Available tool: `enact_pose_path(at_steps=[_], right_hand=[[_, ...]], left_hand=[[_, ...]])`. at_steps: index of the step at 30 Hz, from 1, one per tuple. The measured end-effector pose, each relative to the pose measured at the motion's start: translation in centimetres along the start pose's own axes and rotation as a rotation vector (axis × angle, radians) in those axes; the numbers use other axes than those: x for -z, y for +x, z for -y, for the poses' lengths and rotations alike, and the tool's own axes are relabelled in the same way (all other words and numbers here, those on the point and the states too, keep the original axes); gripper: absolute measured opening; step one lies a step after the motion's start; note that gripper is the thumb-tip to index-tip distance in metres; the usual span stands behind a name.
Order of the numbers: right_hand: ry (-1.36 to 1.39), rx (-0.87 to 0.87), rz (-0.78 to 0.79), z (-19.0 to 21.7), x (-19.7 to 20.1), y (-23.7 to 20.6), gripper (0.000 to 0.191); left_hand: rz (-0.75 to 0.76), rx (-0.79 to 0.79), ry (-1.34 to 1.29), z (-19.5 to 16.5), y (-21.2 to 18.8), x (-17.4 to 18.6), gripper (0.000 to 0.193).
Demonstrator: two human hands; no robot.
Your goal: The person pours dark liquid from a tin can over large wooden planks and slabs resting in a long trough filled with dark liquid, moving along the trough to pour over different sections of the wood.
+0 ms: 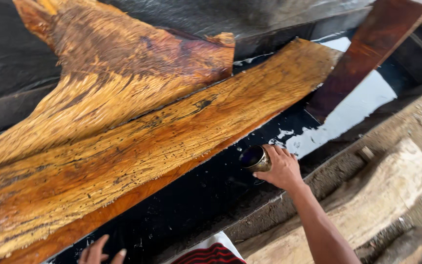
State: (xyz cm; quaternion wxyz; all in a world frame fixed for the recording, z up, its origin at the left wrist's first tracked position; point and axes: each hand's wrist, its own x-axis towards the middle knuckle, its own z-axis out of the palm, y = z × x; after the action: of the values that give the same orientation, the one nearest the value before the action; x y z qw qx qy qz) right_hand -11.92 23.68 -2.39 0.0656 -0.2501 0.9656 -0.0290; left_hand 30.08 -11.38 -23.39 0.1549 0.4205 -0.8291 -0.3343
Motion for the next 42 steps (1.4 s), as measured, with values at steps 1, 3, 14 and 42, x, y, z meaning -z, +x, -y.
enact_pose_path(at_steps=[1,3,14,42], right_hand=[[-0.025,0.055,-0.043,-0.7,-0.5,0.9,0.095],[-0.109,0.076,0.046,-1.2,-2.1,2.8,0.09],[-0.243,0.551,0.131,1.4,-10.4,7.6,0.095],[0.302,0.348,-0.422,-5.1,-1.1,8.9,0.095]], left_hand=[[-0.037,0.03,0.029,0.6,-0.1,0.5,0.077],[0.026,0.13,0.148,0.5,0.0,1.2,0.077],[-0.139,0.241,0.406,-9.1,-3.4,4.4,0.043],[-0.404,0.129,0.328,-9.1,-4.2,5.1,0.025]])
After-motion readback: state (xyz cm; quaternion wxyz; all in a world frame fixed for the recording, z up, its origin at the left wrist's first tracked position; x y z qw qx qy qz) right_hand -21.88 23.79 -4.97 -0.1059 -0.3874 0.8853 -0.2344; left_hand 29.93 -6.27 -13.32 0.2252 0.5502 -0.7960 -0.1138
